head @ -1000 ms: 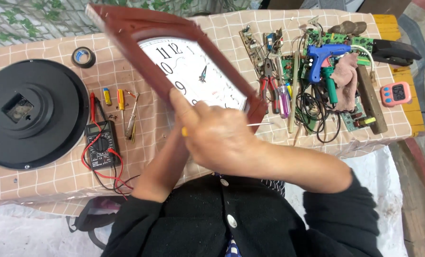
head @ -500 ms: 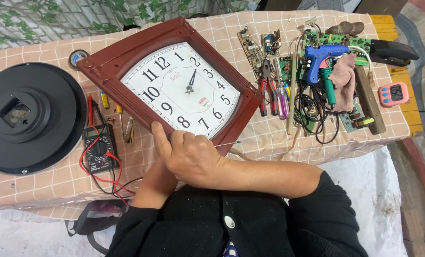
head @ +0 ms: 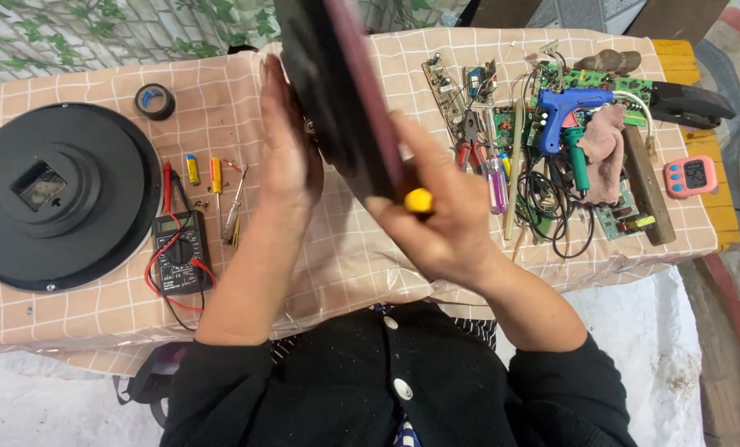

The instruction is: Securing a clock mechanism into its plastic housing using a screwdriver and manual pressure.

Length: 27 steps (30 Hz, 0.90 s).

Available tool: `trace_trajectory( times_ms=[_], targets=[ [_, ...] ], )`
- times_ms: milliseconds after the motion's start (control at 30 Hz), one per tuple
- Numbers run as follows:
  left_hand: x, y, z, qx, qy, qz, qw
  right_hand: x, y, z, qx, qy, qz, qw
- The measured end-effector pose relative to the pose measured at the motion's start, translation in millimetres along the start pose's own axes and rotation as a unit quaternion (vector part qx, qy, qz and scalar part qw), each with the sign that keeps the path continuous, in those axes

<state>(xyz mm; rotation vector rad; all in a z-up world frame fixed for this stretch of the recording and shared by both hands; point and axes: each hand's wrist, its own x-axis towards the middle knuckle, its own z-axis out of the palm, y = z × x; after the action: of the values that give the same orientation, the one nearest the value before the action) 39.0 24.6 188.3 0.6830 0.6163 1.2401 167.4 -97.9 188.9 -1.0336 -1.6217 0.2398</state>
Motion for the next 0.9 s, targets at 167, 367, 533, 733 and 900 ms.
trace_trajectory(
  times_ms=[167,367,533,733,900],
  targets=[
    [31,-34,-33,0.134,-0.019,0.038,0.990,-24,41,-10,0.181,0.150,0.210,0.949],
    [31,-67,-47,0.163,-0.053,-0.009,0.985,-94,127,-6,0.291,0.258,0.334,0.859],
    [19,-84,-72,0.178,-0.088,-0.010,0.980,-169,197,-14,0.309,0.269,0.324,0.853],
    [5,-80,-93,0.288,-0.165,-0.017,0.943,-221,230,-15,0.296,0.245,0.383,0.840],
    [19,-103,-138,0.605,-0.202,0.147,0.756,-210,221,-17,0.284,0.240,0.409,0.833]
  ],
)
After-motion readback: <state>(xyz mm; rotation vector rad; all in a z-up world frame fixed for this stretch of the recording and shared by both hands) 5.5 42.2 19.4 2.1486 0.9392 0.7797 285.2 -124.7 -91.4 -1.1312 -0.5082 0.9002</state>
